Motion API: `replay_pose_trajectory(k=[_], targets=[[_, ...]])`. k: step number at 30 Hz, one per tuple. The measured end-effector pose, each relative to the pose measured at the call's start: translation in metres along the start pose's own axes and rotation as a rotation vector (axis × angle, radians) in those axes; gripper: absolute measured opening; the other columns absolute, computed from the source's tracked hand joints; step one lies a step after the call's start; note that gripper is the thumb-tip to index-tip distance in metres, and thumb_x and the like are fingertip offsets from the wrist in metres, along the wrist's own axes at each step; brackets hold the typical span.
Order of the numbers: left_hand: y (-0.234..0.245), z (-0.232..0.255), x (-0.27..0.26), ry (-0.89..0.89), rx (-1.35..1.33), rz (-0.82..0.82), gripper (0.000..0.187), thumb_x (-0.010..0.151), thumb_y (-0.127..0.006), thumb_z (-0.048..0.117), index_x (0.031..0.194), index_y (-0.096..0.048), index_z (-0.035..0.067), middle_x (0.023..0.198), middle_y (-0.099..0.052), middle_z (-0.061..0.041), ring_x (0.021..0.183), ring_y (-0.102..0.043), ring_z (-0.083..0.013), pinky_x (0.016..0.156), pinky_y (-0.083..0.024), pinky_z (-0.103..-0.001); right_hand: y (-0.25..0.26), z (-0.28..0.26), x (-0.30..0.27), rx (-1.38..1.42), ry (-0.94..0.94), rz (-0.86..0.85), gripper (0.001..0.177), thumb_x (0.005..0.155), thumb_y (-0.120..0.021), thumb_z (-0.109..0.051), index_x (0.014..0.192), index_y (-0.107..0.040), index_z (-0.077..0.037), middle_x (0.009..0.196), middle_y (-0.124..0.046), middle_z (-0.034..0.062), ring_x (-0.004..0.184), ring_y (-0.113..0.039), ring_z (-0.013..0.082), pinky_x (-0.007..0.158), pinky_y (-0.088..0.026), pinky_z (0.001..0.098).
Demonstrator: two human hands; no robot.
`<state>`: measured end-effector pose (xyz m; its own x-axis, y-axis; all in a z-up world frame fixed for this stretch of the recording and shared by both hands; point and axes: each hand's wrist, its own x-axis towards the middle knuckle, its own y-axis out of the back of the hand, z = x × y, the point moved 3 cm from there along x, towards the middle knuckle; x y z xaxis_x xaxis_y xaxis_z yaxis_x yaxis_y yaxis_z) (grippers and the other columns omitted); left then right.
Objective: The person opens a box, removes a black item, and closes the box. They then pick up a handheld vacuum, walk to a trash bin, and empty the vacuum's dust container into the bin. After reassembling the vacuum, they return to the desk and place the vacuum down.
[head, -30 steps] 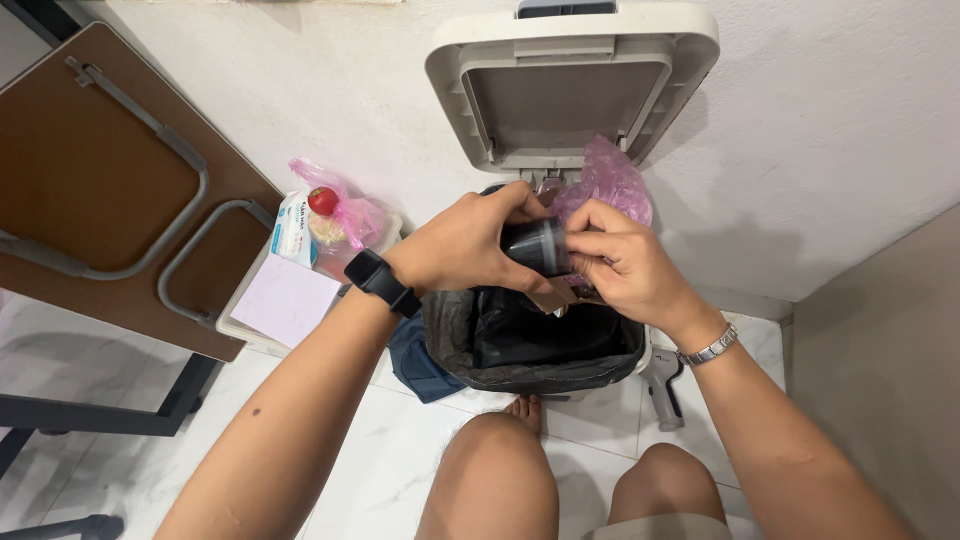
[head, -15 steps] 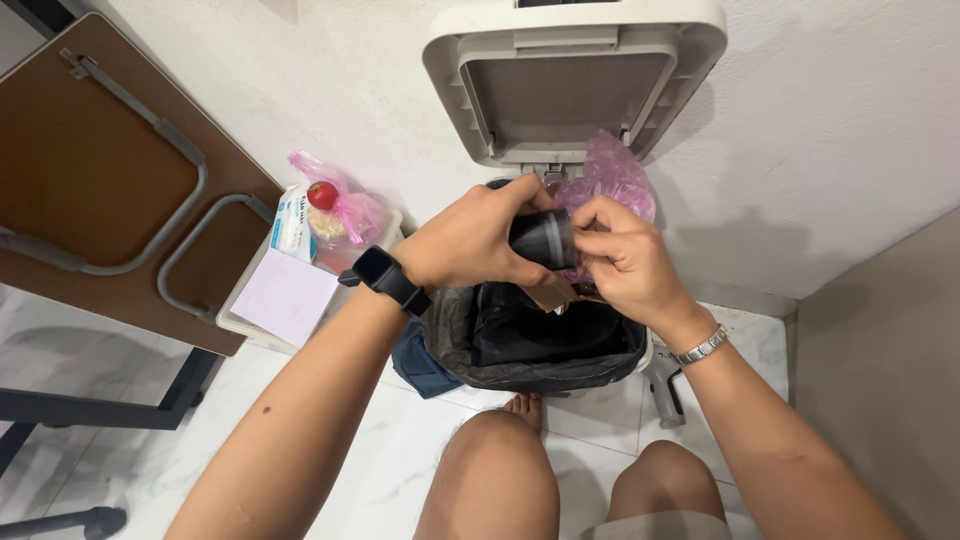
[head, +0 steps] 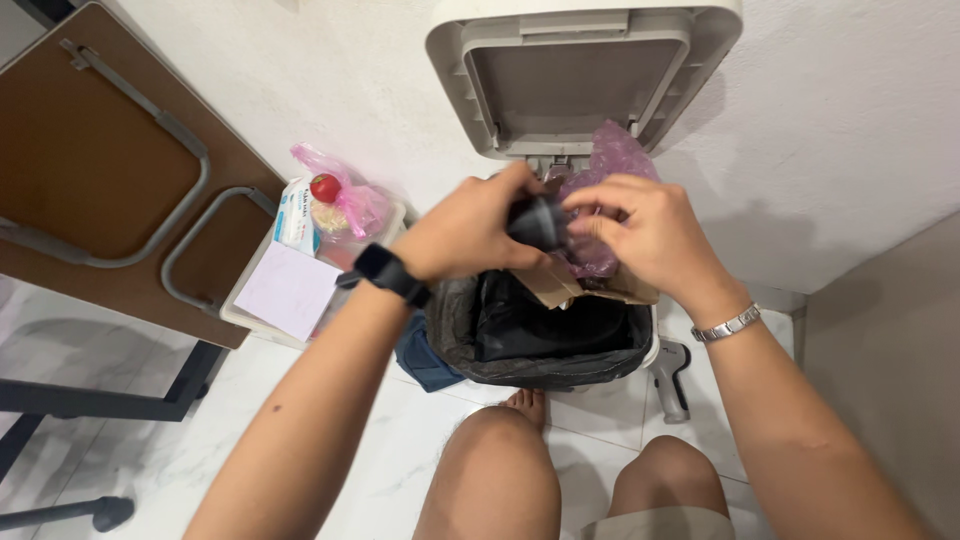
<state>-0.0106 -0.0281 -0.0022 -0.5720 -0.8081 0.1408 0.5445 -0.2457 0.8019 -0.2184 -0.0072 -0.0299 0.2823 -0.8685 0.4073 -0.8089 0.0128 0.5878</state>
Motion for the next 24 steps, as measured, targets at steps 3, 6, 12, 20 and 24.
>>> replay_pose_trajectory(k=[3, 6, 12, 20, 24], targets=[[0.011, -0.012, -0.004, 0.106, -0.059, 0.007, 0.069, 0.068, -0.088, 0.038, 0.120, -0.057, 0.004, 0.101, -0.076, -0.018, 0.093, -0.076, -0.0303, 0.082, -0.059, -0.037, 0.005, 0.003, 0.000, -0.006, -0.156, 0.019, 0.012, 0.089, -0.075, -0.010, 0.099, -0.078, -0.005, 0.085, -0.077, 0.0079, 0.065, -0.065, 0.0166, 0.062, -0.051, 0.0310], [0.024, -0.019, -0.010, 0.129, -0.062, 0.056, 0.070, 0.069, -0.088, 0.041, 0.119, -0.058, 0.003, 0.102, -0.076, -0.019, 0.094, -0.076, -0.0286, 0.082, -0.059, -0.036, 0.004, 0.002, -0.001, 0.001, -0.128, -0.021, 0.014, 0.091, -0.071, -0.010, 0.103, -0.077, -0.005, 0.087, -0.077, 0.0078, 0.066, -0.067, 0.0144, 0.063, -0.053, 0.0296], [0.027, -0.016, -0.018, 0.170, -0.094, 0.053, 0.071, 0.067, -0.087, 0.043, 0.118, -0.059, 0.002, 0.102, -0.076, -0.017, 0.095, -0.076, -0.0272, 0.083, -0.058, -0.035, 0.001, 0.006, -0.007, -0.076, -0.253, -0.105, 0.018, 0.090, -0.071, -0.010, 0.105, -0.079, -0.008, 0.086, -0.078, 0.0122, 0.071, -0.068, 0.0191, 0.066, -0.054, 0.0329], [0.024, -0.004, -0.014, 0.171, -0.401, -0.024, 0.059, 0.083, -0.077, 0.045, 0.122, -0.070, 0.002, 0.102, -0.077, -0.010, 0.093, -0.073, -0.0185, 0.081, -0.058, -0.029, 0.006, -0.008, -0.007, 0.146, -0.362, -0.084, 0.016, 0.099, -0.065, -0.015, 0.109, -0.076, -0.008, 0.082, -0.079, 0.0083, 0.075, -0.075, 0.0153, 0.071, -0.060, 0.0301], [0.020, 0.000, -0.010, 0.313, -0.649, -0.126, 0.055, 0.094, -0.063, 0.047, 0.122, -0.070, 0.000, 0.091, -0.076, -0.014, 0.075, -0.073, -0.0173, 0.061, -0.057, -0.028, 0.010, -0.024, -0.005, 0.118, -0.050, -0.029, 0.032, 0.088, -0.071, -0.012, 0.119, -0.069, -0.005, 0.099, -0.072, 0.0045, 0.077, -0.070, 0.0118, 0.069, -0.057, 0.0277]])
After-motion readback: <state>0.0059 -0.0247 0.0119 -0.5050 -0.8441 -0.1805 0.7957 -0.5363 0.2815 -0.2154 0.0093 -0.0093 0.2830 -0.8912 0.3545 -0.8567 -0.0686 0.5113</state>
